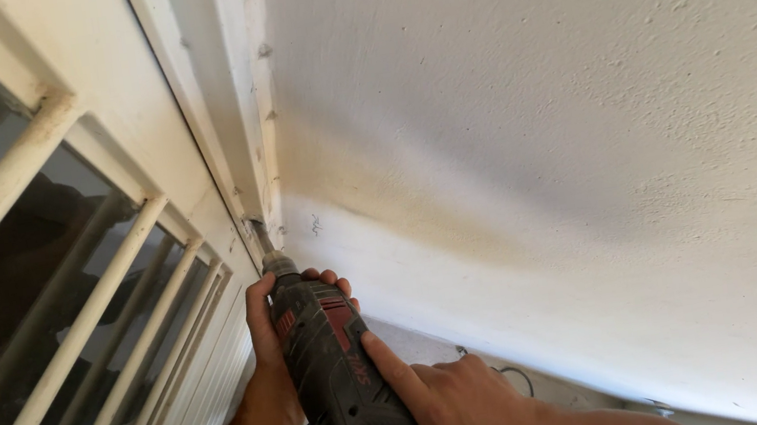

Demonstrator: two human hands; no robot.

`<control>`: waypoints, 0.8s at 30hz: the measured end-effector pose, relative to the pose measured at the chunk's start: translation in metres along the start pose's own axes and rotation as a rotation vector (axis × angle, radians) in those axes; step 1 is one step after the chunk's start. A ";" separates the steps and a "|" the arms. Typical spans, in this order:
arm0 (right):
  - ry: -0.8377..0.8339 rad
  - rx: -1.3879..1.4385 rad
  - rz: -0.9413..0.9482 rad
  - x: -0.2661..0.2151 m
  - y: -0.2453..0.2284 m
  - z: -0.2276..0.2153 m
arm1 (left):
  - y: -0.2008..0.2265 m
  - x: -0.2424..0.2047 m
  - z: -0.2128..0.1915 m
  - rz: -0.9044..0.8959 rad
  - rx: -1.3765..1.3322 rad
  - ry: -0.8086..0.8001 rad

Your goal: Installing a metal security gate by measuring the wall, drilling holes, and hammering the frame into position.

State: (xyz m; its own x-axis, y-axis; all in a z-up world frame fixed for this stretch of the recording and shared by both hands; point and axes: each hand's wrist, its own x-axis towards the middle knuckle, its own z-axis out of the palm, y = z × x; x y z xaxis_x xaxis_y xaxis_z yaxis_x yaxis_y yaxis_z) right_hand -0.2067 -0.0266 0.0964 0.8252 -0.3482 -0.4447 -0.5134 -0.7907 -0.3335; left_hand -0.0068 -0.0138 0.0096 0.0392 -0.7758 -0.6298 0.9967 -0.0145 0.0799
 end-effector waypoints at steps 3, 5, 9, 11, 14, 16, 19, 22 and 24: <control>-0.057 -0.016 0.013 0.002 -0.001 -0.026 | 0.001 0.005 0.007 0.014 -0.019 -0.038; -0.119 -0.012 0.025 0.002 0.000 -0.035 | -0.001 0.005 0.009 0.016 -0.020 -0.031; -0.113 -0.045 0.021 0.004 0.001 -0.049 | -0.002 0.016 0.007 0.026 -0.056 -0.049; -0.139 -0.049 0.056 0.005 0.000 -0.059 | -0.003 0.018 0.008 0.030 -0.070 -0.061; -0.170 -0.062 0.024 0.005 0.002 -0.071 | -0.005 0.019 0.009 0.032 -0.119 -0.076; -0.175 -0.064 -0.006 0.006 0.001 -0.080 | -0.007 0.022 0.009 0.051 -0.132 -0.129; -0.209 -0.091 -0.004 0.009 0.002 -0.084 | -0.008 0.026 0.009 0.049 -0.208 -0.105; -0.235 -0.100 0.007 0.012 0.002 -0.090 | -0.007 0.029 0.009 0.034 -0.217 -0.157; -0.222 -0.095 0.000 0.012 0.004 -0.093 | -0.008 0.033 0.006 0.029 -0.227 -0.200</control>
State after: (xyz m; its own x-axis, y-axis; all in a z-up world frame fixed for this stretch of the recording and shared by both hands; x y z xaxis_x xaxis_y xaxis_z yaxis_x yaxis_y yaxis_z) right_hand -0.1771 -0.0812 0.1670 0.7479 -0.2368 -0.6201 -0.4799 -0.8383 -0.2587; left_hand -0.0142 -0.0433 -0.0075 0.0753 -0.8828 -0.4636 0.9867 0.1331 -0.0932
